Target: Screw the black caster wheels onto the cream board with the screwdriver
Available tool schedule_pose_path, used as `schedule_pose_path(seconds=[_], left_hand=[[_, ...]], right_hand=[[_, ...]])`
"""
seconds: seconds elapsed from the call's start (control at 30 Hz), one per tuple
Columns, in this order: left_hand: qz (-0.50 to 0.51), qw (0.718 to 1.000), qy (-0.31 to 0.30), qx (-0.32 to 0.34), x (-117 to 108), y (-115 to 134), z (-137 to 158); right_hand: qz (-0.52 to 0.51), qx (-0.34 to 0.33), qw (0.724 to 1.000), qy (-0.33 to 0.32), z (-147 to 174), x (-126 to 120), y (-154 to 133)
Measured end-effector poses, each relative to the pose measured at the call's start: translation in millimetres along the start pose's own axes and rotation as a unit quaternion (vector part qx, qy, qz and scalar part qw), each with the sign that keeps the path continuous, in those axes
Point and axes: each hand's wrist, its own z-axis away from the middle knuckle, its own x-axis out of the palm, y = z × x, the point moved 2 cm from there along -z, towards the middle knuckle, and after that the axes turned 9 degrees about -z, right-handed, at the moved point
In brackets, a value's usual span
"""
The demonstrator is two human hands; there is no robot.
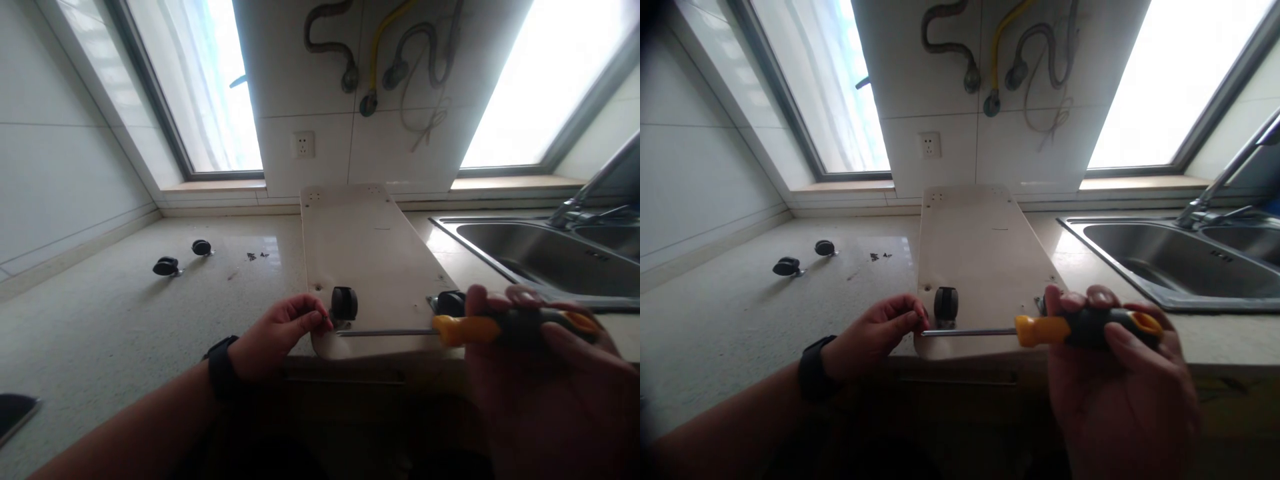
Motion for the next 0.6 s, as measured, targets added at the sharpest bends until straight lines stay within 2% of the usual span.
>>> schedule_pose_path(seconds=[0.07,0.1,0.23,0.37,0.5,0.6], left_hand=[[-0.006,1.0,0.0,0.001,0,0,0],[-0.009,1.0,0.001,0.003,0,0,0],[-0.026,1.0,-0.003,0.002,0,0,1],[-0.035,0.999,-0.009,-0.002,1,2,3],[-0.036,0.999,-0.008,-0.003,3,5,4],[-0.033,0.999,-0.006,-0.005,4,6,4]], right_hand=[[-0.051,0.027,0.997,0.041,8,10,6],[-0.044,0.025,0.998,0.046,9,14,7],[-0.015,-0.014,1.0,0.024,7,20,12],[-0.062,-0.013,0.997,0.033,7,16,18],[-0.027,-0.045,0.999,0.009,10,13,22],[-0.028,-0.04,0.999,0.007,11,13,23]])
